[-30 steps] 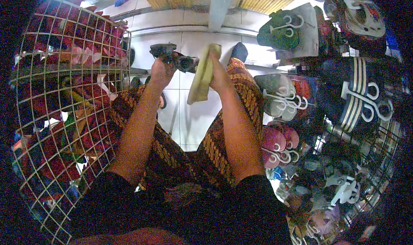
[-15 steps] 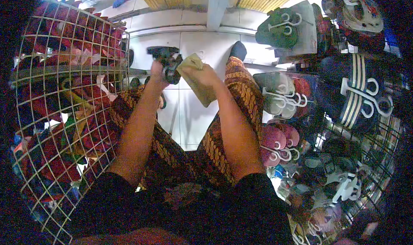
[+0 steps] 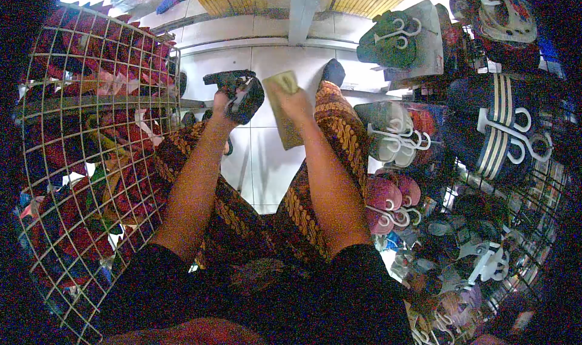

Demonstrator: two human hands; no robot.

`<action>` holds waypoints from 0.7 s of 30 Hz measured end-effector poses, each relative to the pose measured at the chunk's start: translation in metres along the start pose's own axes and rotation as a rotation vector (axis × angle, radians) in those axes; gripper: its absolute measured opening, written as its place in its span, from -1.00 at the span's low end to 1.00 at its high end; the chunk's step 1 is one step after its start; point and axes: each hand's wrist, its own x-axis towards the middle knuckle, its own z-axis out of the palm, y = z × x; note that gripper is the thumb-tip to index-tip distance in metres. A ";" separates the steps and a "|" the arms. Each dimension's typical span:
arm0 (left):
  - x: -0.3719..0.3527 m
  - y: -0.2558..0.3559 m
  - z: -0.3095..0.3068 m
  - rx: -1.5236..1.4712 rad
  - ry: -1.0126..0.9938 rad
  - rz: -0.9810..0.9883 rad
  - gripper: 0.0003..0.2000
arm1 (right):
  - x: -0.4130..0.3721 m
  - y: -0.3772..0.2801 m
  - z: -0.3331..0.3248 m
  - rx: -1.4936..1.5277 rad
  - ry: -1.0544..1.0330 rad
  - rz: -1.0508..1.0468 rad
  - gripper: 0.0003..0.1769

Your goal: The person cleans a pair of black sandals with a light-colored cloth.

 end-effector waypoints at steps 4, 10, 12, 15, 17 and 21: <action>-0.012 0.003 0.013 0.074 -0.006 0.005 -0.75 | -0.001 0.000 -0.003 0.183 -0.098 -0.060 -0.22; -0.010 0.002 0.011 0.090 -0.007 0.093 -0.67 | -0.025 -0.030 -0.013 0.110 0.101 0.102 -0.17; -0.008 0.002 0.011 0.089 0.106 0.104 -0.68 | 0.011 0.008 -0.001 0.146 -0.134 0.005 -0.21; -0.003 0.002 0.003 0.081 0.099 0.073 -0.67 | 0.003 0.003 -0.002 -0.052 -0.058 -0.026 -0.23; -0.002 0.000 -0.002 0.124 0.066 0.059 -0.67 | -0.002 -0.003 -0.006 0.063 -0.177 0.066 -0.21; 0.012 -0.003 -0.012 0.142 0.155 0.088 -0.66 | -0.024 -0.026 -0.010 -0.157 -0.130 -0.016 -0.13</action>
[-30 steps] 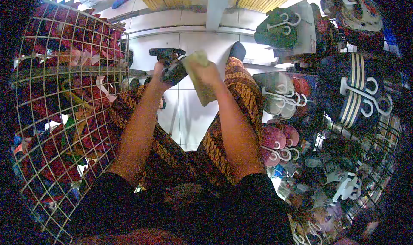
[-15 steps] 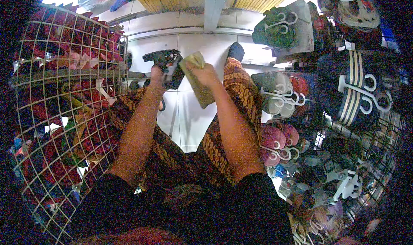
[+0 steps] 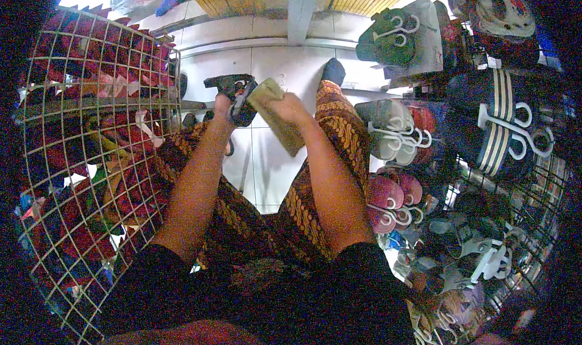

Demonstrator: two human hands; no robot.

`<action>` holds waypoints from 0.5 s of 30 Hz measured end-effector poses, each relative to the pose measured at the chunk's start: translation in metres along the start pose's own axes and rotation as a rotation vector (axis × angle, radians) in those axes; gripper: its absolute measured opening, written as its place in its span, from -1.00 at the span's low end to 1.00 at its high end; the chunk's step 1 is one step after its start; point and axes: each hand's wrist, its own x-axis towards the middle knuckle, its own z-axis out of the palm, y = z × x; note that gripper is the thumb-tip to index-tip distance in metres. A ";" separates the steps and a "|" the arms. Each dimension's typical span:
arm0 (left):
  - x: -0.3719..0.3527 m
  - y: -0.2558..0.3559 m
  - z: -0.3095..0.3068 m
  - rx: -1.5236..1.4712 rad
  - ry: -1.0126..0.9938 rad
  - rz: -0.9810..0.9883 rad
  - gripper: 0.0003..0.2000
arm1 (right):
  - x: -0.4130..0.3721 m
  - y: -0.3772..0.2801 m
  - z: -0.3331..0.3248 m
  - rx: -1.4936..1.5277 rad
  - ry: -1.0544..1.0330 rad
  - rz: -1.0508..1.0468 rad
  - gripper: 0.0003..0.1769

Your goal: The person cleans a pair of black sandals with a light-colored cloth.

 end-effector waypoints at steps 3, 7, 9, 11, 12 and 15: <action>-0.013 0.003 0.005 0.104 0.053 -0.002 -0.67 | 0.005 0.009 -0.001 0.114 0.023 0.007 -0.12; -0.034 0.010 0.024 0.466 0.269 0.160 -0.70 | 0.005 0.008 0.000 -0.089 -0.097 -0.049 -0.23; -0.023 0.001 0.012 0.496 0.272 0.235 -0.72 | 0.018 0.022 0.004 -0.081 -0.035 -0.031 -0.25; -0.011 -0.004 -0.010 0.841 0.201 0.408 -0.72 | 0.017 0.025 0.004 -0.083 -0.131 -0.107 -0.29; 0.009 -0.011 -0.026 0.872 0.188 0.450 -0.72 | 0.027 0.037 0.010 -0.136 -0.184 -0.143 -0.31; -0.011 -0.008 -0.005 0.971 0.228 0.508 -0.70 | 0.032 0.042 0.014 -0.202 -0.086 -0.148 -0.38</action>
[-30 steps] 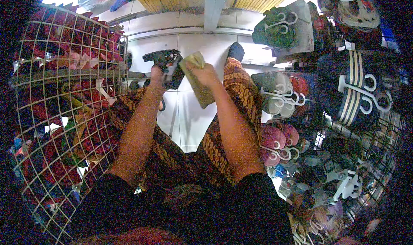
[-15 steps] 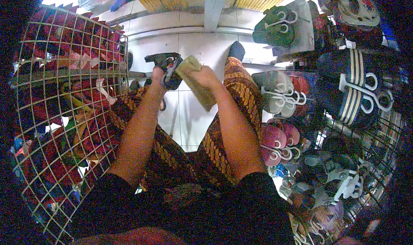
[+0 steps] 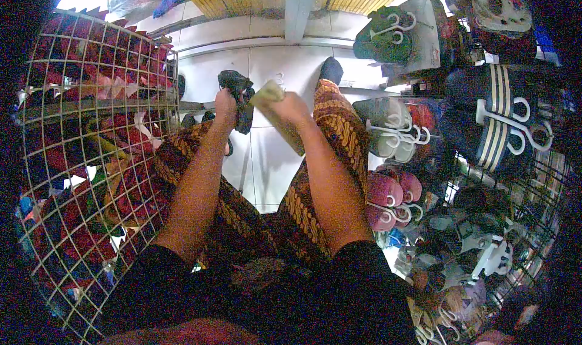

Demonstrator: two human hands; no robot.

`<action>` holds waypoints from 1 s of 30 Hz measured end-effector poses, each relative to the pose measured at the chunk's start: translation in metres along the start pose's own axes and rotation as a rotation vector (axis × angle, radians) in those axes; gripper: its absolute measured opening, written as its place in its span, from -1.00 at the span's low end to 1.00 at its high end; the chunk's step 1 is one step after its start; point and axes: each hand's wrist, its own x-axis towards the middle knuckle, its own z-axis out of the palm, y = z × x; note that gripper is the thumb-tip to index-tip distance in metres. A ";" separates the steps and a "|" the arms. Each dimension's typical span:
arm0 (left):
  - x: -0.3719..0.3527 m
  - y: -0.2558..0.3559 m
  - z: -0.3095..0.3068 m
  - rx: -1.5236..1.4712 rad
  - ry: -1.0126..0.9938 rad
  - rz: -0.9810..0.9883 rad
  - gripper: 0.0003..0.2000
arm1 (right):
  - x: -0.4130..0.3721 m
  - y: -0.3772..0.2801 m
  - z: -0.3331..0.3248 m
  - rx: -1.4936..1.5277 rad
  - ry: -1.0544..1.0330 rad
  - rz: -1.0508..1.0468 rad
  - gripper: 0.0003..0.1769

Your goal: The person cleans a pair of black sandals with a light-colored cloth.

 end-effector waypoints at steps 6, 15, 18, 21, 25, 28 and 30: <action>0.004 0.002 -0.002 0.140 -0.042 0.029 -0.68 | 0.000 0.001 0.003 -0.003 0.030 0.002 -0.33; -0.001 0.005 -0.008 0.076 -0.219 -0.037 -0.72 | -0.025 -0.034 -0.023 0.080 0.156 0.195 -0.25; -0.012 0.031 -0.009 0.022 -0.242 -0.077 -0.71 | 0.006 0.012 0.005 0.022 -0.042 -0.023 -0.24; -0.023 0.048 -0.008 -0.215 -0.205 -0.220 -0.68 | -0.019 -0.032 -0.020 -0.022 0.139 0.184 -0.18; -0.003 0.026 0.000 -0.572 -0.139 -0.389 -0.70 | -0.030 -0.043 -0.030 0.232 0.323 0.304 -0.10; 0.001 0.027 -0.002 -0.618 -0.206 -0.335 -0.67 | -0.011 -0.019 -0.016 0.584 0.306 0.239 -0.24; 0.012 0.004 0.004 -0.638 -0.247 -0.304 -0.71 | -0.007 -0.008 -0.013 0.707 0.217 0.137 -0.38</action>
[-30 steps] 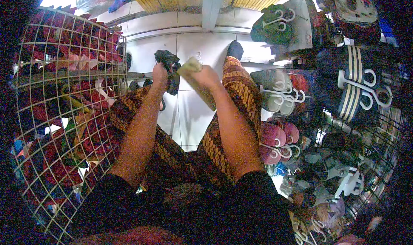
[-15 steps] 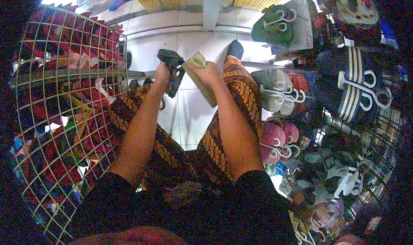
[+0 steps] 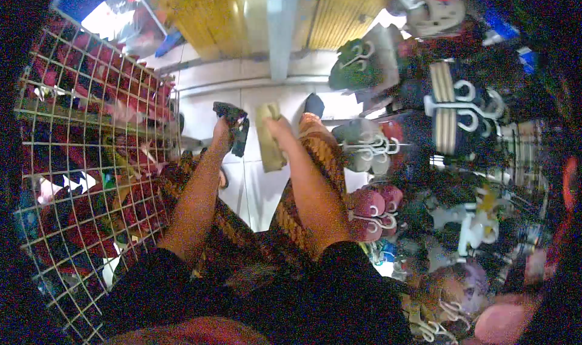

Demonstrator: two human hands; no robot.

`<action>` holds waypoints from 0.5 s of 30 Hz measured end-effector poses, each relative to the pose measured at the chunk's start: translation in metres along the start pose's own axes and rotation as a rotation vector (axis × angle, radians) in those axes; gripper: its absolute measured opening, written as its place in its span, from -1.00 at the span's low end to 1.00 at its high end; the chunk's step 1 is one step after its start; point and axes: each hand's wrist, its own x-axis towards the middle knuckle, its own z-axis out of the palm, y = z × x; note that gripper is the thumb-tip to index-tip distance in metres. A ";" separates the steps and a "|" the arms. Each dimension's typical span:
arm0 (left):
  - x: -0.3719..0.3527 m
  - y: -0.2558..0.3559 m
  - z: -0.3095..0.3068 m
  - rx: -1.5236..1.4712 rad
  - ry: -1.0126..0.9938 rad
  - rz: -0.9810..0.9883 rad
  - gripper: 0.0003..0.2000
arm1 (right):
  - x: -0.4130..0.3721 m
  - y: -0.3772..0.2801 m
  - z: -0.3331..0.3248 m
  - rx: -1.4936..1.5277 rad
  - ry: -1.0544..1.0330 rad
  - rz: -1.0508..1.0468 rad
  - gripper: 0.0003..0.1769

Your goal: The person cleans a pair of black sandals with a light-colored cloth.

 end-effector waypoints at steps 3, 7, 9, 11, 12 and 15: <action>0.001 0.005 -0.004 0.080 -0.160 -0.015 -0.68 | 0.000 0.010 -0.009 0.449 -0.163 0.093 -0.59; -0.034 0.025 0.008 0.166 -0.093 0.062 -0.73 | -0.077 -0.017 -0.029 0.700 -0.205 -0.011 -0.67; -0.037 0.020 0.000 0.328 -0.117 0.282 -0.70 | -0.117 -0.012 -0.040 0.592 -0.219 -0.288 -0.62; -0.023 0.005 -0.019 0.477 -0.114 0.394 -0.69 | -0.144 0.016 -0.058 0.787 -0.262 -0.172 -0.55; -0.019 -0.004 -0.033 0.595 -0.114 0.408 -0.68 | -0.172 0.025 -0.069 0.818 -0.390 -0.158 -0.53; -0.089 0.007 -0.007 0.711 -0.101 0.534 -0.71 | -0.255 0.038 -0.095 0.865 -0.294 -0.032 -0.50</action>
